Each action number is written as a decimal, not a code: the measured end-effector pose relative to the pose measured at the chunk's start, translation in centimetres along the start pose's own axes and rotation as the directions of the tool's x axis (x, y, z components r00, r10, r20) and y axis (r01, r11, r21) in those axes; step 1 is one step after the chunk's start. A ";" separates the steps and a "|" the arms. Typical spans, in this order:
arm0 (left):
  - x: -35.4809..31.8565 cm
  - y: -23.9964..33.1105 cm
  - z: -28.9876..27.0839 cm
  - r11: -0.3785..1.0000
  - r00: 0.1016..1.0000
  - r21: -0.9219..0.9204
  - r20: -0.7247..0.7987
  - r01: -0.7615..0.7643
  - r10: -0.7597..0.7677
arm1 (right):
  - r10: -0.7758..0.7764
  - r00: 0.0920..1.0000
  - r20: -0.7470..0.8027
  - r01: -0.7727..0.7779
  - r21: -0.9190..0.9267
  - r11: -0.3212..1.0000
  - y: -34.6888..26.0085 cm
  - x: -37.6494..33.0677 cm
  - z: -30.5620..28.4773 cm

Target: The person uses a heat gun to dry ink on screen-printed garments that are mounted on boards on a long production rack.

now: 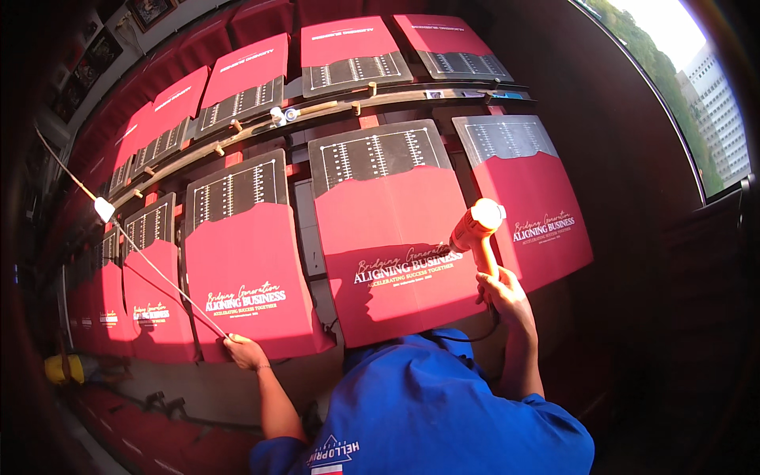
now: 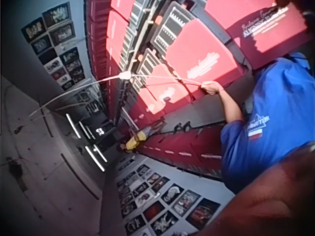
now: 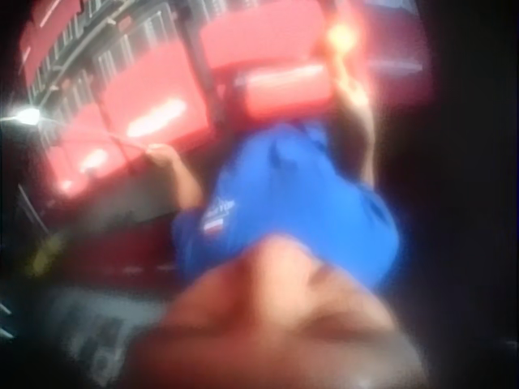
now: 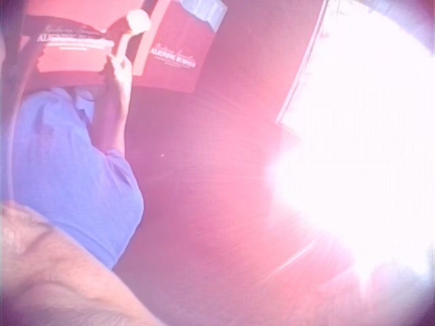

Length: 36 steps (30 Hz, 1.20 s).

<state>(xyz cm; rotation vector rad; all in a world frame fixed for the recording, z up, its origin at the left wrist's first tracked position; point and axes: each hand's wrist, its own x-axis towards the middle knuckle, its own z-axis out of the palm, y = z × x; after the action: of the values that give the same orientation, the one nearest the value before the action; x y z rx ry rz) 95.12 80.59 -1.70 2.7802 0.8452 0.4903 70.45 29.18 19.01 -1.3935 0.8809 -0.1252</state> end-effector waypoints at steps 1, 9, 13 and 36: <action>-0.1 0.4 -0.4 1.000 1.000 0.001 0.018 0.004 -0.004 | -0.020 1.000 -0.021 0.020 -0.003 1.000 0.3 0.0 0.2; 0.2 0.2 -0.4 1.000 1.000 0.003 0.028 0.013 -0.013 | 0.010 0.999 0.035 -0.011 0.021 1.000 0.3 0.1 0.3; 0.2 -0.3 0.0 1.000 1.000 0.004 0.006 0.005 -0.005 | 0.048 0.995 0.086 -0.049 0.017 0.999 0.0 0.2 0.2; 0.3 -0.1 0.0 0.999 0.999 -0.002 0.030 0.037 -0.037 | 0.046 0.984 0.173 -0.039 -0.045 0.998 -0.6 0.0 3.1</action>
<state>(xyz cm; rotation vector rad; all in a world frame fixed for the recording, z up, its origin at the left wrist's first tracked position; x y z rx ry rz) 95.26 80.80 -1.61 2.7575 0.8867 0.4422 72.57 31.55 19.31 -1.4005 0.7707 0.0477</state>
